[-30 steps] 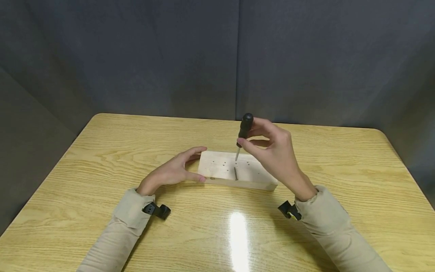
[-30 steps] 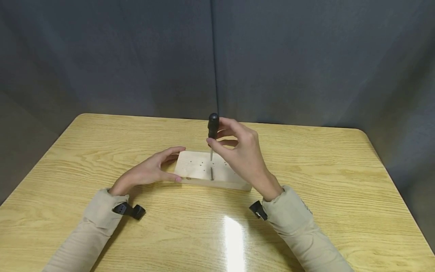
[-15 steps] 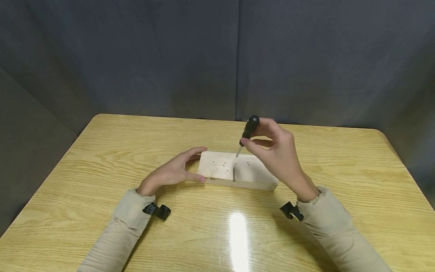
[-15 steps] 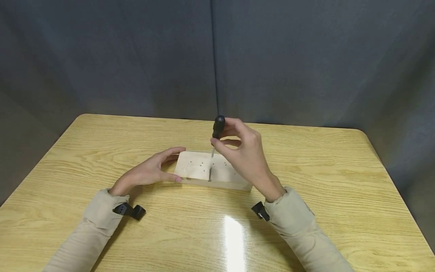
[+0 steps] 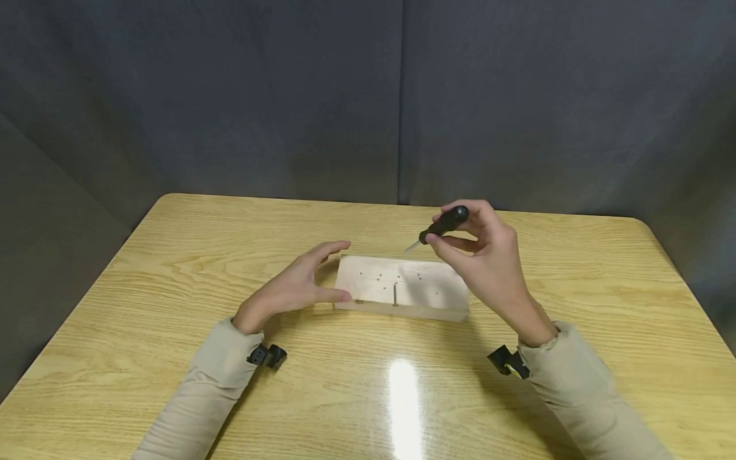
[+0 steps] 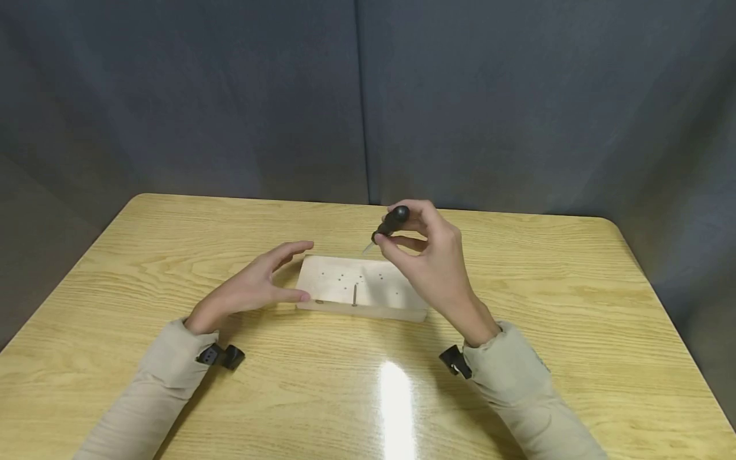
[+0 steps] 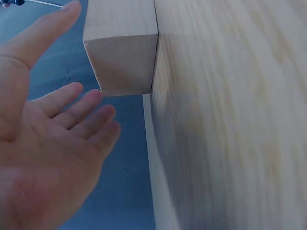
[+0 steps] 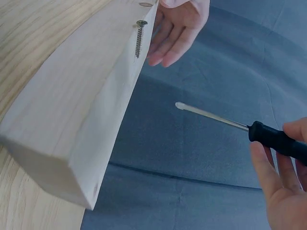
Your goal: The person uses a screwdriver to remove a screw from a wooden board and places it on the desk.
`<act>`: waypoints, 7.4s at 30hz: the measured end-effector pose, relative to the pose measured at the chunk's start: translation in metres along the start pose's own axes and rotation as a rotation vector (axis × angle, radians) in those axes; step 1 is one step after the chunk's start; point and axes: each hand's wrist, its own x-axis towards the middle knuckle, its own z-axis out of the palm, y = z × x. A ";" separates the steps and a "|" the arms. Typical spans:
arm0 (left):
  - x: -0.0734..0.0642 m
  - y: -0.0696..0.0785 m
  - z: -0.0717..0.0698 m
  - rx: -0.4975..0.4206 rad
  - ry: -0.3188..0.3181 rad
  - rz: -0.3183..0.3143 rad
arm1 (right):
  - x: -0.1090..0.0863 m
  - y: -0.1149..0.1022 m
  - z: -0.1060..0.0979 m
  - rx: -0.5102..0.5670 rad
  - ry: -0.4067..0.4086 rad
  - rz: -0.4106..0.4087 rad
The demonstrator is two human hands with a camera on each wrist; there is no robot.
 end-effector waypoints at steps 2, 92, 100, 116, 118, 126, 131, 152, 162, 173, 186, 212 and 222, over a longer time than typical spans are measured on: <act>0.000 0.002 0.000 0.021 0.012 0.006 | 0.000 0.000 -0.002 -0.005 0.009 -0.015; 0.026 0.049 0.053 0.165 0.011 0.299 | -0.038 0.031 -0.062 -0.167 0.220 0.021; 0.027 0.045 0.044 0.151 0.078 0.314 | -0.037 0.037 -0.067 -0.188 0.216 0.036; 0.026 0.030 0.015 0.188 0.219 0.187 | -0.044 0.056 -0.088 -0.307 0.162 0.243; 0.024 0.028 0.013 0.188 0.236 0.170 | -0.045 0.057 -0.091 -0.328 0.152 0.248; 0.017 0.020 0.004 0.166 0.268 0.120 | -0.049 0.058 -0.098 -0.389 0.130 0.265; 0.015 0.017 0.001 0.164 0.275 0.112 | -0.050 0.060 -0.100 -0.411 0.117 0.266; 0.011 0.004 -0.013 0.215 0.298 0.078 | -0.063 0.064 -0.125 -0.680 0.042 0.317; 0.014 -0.003 -0.020 0.214 0.294 0.059 | -0.066 0.064 -0.135 -0.721 -0.059 0.415; 0.021 -0.006 -0.028 0.265 0.289 0.013 | -0.066 0.071 -0.147 -0.798 -0.161 0.455; 0.029 -0.022 -0.042 0.300 0.254 -0.014 | -0.065 0.078 -0.153 -0.790 -0.265 0.509; 0.031 -0.033 -0.045 0.295 0.111 -0.052 | -0.065 0.081 -0.156 -0.771 -0.374 0.544; 0.030 -0.032 -0.043 0.274 0.089 -0.099 | -0.065 0.082 -0.158 -0.757 -0.406 0.523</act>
